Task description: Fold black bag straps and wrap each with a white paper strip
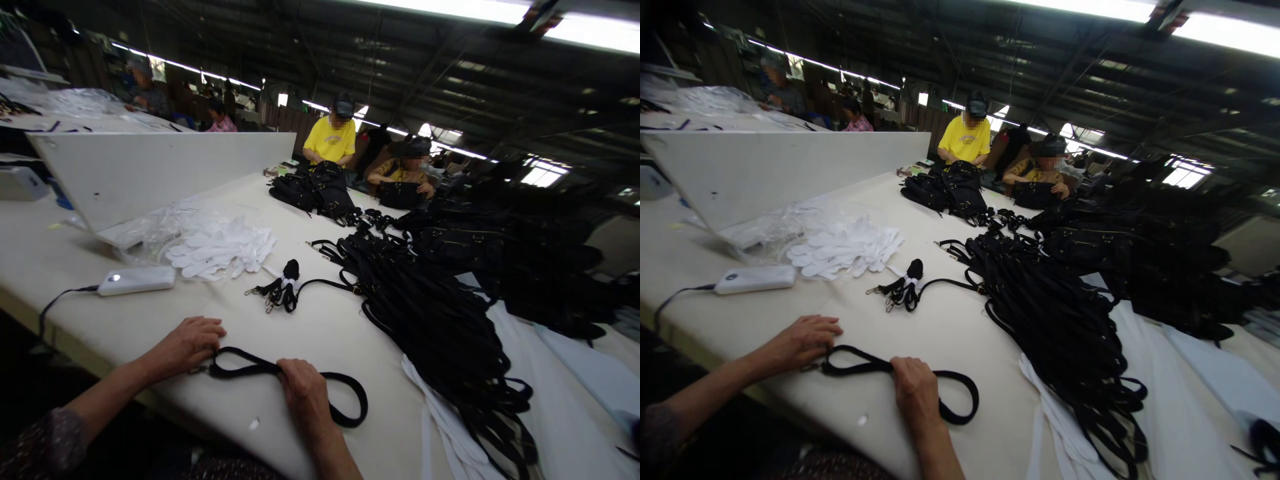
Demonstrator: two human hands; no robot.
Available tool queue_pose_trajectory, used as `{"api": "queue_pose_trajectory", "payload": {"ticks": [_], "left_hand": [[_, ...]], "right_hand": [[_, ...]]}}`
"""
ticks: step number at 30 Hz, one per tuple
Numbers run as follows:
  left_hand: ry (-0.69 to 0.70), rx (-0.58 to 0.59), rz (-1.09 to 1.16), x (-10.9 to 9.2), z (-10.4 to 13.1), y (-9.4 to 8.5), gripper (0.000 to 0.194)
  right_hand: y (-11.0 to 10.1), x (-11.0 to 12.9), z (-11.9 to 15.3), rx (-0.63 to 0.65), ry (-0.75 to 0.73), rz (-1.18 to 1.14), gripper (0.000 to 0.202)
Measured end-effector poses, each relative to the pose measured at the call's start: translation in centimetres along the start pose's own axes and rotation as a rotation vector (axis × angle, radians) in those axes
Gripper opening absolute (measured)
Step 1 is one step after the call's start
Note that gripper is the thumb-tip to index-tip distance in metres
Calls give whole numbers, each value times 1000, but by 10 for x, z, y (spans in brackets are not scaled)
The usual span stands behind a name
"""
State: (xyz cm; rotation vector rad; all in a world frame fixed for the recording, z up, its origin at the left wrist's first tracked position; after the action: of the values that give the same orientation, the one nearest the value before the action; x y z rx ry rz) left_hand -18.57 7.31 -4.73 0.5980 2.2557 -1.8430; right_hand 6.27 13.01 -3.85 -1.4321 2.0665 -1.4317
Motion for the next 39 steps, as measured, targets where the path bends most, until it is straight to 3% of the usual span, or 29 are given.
{"api": "queue_pose_trajectory", "payload": {"ticks": [5,7,10,14,16,19,21,24,27,30,32,35,39], "left_hand": [[-34,6,-1,-9,1,-15,19],[-24,-10,5,-28,-2,-14,37],[44,-33,14,-71,-13,9,57],[43,-28,89,-109,-29,54,29],[5,-8,130,-111,-35,69,24],[-25,24,161,-105,-37,75,25],[-38,43,163,-101,-36,74,26],[-59,53,151,-99,-34,72,27],[-64,54,143,-100,-34,73,27],[-72,65,138,-101,-35,74,27],[-71,74,129,-103,-35,74,28],[-64,82,123,-108,-33,73,30],[-67,84,131,-111,-31,74,29]], "right_hand": [[3,-3,-2,15,30,-2,18],[4,-1,-2,25,19,31,16],[7,4,0,60,-4,84,13],[10,5,5,123,-7,120,15],[9,0,6,176,12,104,18],[-6,-18,6,244,73,69,17],[-31,-35,8,237,115,70,15],[-85,-57,16,80,274,18,19],[-119,-58,40,-21,452,-129,11],[-102,-41,65,147,563,-183,9],[-87,-41,77,223,655,-102,10],[-82,-55,77,196,729,53,12],[-95,-70,61,111,659,141,5]]}}
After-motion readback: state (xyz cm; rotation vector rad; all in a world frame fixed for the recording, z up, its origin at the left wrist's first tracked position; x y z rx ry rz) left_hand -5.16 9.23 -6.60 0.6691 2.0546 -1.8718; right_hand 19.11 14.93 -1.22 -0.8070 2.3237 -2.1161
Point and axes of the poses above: each hand's wrist, its own z-axis away from the middle knuckle, its own y-axis out of the palm, x = y × z, the point moved 9 cm from there along -z, towards the middle knuckle, and after that the axes turned 7 degrees about -x, right-handed, at the moved point
